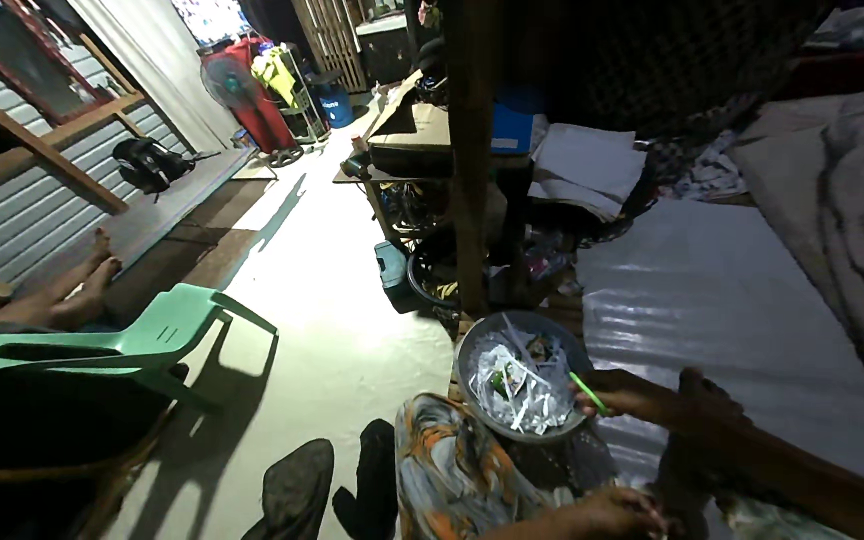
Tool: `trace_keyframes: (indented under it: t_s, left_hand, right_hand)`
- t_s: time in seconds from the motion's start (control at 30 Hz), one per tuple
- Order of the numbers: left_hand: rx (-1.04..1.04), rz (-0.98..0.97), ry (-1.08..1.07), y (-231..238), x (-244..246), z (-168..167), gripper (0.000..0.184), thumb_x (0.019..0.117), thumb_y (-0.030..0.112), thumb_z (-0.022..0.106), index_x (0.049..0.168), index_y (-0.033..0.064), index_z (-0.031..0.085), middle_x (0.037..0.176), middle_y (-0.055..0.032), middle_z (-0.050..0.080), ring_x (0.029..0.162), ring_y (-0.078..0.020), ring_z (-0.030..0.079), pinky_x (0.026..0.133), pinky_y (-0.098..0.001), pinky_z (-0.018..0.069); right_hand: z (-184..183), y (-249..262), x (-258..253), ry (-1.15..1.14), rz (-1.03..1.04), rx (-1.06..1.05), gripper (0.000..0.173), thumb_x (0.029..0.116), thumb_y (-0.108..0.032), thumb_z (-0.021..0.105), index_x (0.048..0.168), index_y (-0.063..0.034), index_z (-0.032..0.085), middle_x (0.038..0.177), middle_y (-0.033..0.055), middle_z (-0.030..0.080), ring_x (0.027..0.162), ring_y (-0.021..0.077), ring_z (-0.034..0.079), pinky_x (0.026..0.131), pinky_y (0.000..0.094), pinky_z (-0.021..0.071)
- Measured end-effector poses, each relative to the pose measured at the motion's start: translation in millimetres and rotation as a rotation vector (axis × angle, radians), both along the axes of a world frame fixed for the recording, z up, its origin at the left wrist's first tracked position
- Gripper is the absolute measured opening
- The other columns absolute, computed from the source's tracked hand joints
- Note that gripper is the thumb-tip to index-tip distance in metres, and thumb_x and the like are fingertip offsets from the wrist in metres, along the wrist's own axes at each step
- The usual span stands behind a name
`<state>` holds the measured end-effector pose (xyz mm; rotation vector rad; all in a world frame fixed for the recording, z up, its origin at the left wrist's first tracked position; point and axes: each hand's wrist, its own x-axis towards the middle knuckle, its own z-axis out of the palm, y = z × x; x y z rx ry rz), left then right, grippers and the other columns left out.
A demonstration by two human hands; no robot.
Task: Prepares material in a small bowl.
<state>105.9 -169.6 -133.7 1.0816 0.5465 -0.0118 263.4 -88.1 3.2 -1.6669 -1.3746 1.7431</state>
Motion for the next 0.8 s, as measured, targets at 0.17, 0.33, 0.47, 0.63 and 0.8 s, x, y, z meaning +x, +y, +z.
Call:
trace_keyframes:
  t_s: [0.17, 0.33, 0.47, 0.63, 0.8]
  left_hand:
    - [0.130, -0.044, -0.079, 5, -2, 4, 0.024, 0.1009, 0.001, 0.055, 0.118, -0.0157, 0.059, 0.124, -0.0254, 0.060, 0.105, -0.0241, 0.060, 0.095, -0.0403, 0.0499]
    - [0.198, -0.132, -0.122, 10, -5, 4, 0.022, 0.0994, 0.000, 0.057, 0.113, -0.0166, 0.060, 0.143, -0.0287, 0.048, 0.120, -0.0306, 0.058, 0.101, -0.0429, 0.0494]
    - [0.160, -0.118, -0.075, 10, -8, 24, 0.022, 0.0991, -0.001, 0.056, 0.113, -0.0184, 0.059, 0.141, -0.0282, 0.049, 0.114, -0.0254, 0.057, 0.098, -0.0377, 0.0486]
    - [0.170, -0.118, -0.078, 10, -4, 33, 0.027, 0.1031, 0.005, 0.055, 0.122, -0.0142, 0.058, 0.118, -0.0250, 0.061, 0.098, -0.0234, 0.061, 0.091, -0.0399, 0.0520]
    - [0.426, -0.243, -0.007, 38, -8, 63, 0.031, 0.1034, 0.011, 0.058, 0.122, -0.0138, 0.062, 0.113, -0.0289, 0.066, 0.103, -0.0351, 0.065, 0.097, -0.0509, 0.0501]
  right_hand:
    - [5, -4, 2, 0.010, 0.016, 0.045, 0.024, 0.1015, -0.011, 0.061, 0.123, -0.0005, 0.061, 0.093, -0.0014, 0.068, 0.078, 0.0018, 0.065, 0.070, 0.0186, 0.0535]
    - [7, -4, -2, -0.014, 0.010, 0.018, 0.023, 0.1018, -0.010, 0.061, 0.122, 0.0004, 0.061, 0.089, -0.0011, 0.068, 0.075, 0.0017, 0.063, 0.068, 0.0179, 0.0518]
    - [8, -1, -6, -0.046, 0.038, 0.006, 0.023, 0.1023, -0.011, 0.061, 0.122, 0.0009, 0.061, 0.090, 0.0007, 0.068, 0.074, 0.0016, 0.062, 0.067, 0.0179, 0.0505]
    - [10, -6, -6, -0.072, 0.009, 0.057, 0.026, 0.1023, -0.010, 0.061, 0.125, 0.0028, 0.060, 0.096, 0.0046, 0.068, 0.080, 0.0040, 0.064, 0.074, 0.0207, 0.0532]
    - [18, -11, -7, -0.041, -0.136, 0.219, 0.029, 0.1009, -0.009, 0.062, 0.125, 0.0060, 0.059, 0.098, 0.0054, 0.068, 0.083, 0.0042, 0.065, 0.079, 0.0217, 0.0550]
